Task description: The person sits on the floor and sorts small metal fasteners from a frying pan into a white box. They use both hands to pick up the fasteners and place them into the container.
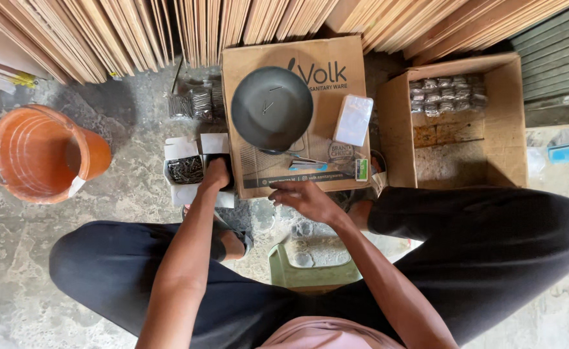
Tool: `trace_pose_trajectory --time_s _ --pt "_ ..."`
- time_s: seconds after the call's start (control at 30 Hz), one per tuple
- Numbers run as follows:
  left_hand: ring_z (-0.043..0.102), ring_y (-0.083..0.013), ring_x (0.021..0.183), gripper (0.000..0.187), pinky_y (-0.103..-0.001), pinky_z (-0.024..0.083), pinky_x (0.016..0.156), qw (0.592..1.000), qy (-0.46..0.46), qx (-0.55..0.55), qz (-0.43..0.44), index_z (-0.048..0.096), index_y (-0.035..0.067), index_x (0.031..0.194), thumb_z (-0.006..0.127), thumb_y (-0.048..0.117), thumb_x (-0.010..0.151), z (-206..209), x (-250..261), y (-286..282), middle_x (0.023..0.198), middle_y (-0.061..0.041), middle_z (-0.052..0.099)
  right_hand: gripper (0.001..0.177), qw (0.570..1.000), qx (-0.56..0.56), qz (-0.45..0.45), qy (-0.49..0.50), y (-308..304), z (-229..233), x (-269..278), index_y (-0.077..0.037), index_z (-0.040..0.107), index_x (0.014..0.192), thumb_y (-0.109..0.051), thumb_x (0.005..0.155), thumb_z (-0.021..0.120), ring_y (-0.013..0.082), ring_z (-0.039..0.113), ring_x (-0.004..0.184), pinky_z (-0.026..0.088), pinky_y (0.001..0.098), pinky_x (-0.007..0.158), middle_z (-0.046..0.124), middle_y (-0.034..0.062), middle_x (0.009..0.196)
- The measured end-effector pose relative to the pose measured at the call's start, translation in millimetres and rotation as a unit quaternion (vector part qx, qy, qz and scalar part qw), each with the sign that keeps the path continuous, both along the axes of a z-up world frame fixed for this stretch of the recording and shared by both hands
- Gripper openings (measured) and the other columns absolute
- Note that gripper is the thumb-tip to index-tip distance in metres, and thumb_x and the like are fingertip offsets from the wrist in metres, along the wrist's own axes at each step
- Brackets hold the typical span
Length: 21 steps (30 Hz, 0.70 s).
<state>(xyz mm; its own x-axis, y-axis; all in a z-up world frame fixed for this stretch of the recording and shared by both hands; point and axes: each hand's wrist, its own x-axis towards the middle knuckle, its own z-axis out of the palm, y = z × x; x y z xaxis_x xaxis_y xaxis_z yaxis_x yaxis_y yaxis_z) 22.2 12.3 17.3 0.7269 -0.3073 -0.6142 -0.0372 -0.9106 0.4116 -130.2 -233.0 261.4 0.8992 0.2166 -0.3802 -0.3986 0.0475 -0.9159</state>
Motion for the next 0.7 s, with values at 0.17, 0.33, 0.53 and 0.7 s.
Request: trace_pose_trajectory --time_s 0.17,0.33,0.53,0.7 --pt "0.06 -0.0428 0.09 0.02 -0.043 0.052 0.076 0.998 -0.055 0.014 -0.025 0.061 -0.014 0.092 0.053 -0.004 0.077 80.3 -4.7 -33.1 0.088 -0.031 0.062 0.035 0.999 -0.017 -0.014 0.026 -2.9 -5.6 -4.5 0.002 0.057 0.117 -0.006 0.084 0.061 0.0233 0.063 0.095 0.048 0.0408 0.089 0.066 0.0195 0.1" --pt "0.061 -0.0425 0.09 0.019 -0.043 0.052 0.075 0.998 -0.057 0.018 -0.018 0.061 -0.013 0.091 0.053 -0.004 0.077 73.3 -10.3 -35.0 0.088 -0.03 0.062 0.034 0.999 -0.012 -0.03 0.025 -8.7 -13.4 -2.6 0.001 0.058 0.116 -0.006 0.084 0.061 0.0215 0.062 0.094 0.047 0.0415 0.09 0.067 0.0178 0.099" --pt "0.061 -0.0419 0.089 0.017 -0.043 0.052 0.074 0.998 -0.062 0.017 -0.006 0.061 -0.012 0.091 0.052 -0.003 0.078 66.3 -13.9 -32.1 0.087 -0.029 0.063 0.033 0.999 -0.007 -0.02 0.036 -11.2 -21.3 -0.1 0.003 0.057 0.116 -0.006 0.085 0.059 0.0258 0.063 0.094 0.047 0.0431 0.09 0.066 0.0193 0.098" --pt "0.062 -0.0414 0.088 0.016 -0.043 0.053 0.074 0.998 -0.067 0.012 0.007 0.061 -0.01 0.09 0.052 -0.002 0.079 59.6 -14.5 -34.2 0.086 -0.028 0.063 0.033 0.999 -0.013 -0.018 0.037 -10.4 -22.1 -1.3 0.002 0.057 0.117 -0.007 0.085 0.059 0.0269 0.063 0.095 0.047 0.0428 0.088 0.066 0.0197 0.099"
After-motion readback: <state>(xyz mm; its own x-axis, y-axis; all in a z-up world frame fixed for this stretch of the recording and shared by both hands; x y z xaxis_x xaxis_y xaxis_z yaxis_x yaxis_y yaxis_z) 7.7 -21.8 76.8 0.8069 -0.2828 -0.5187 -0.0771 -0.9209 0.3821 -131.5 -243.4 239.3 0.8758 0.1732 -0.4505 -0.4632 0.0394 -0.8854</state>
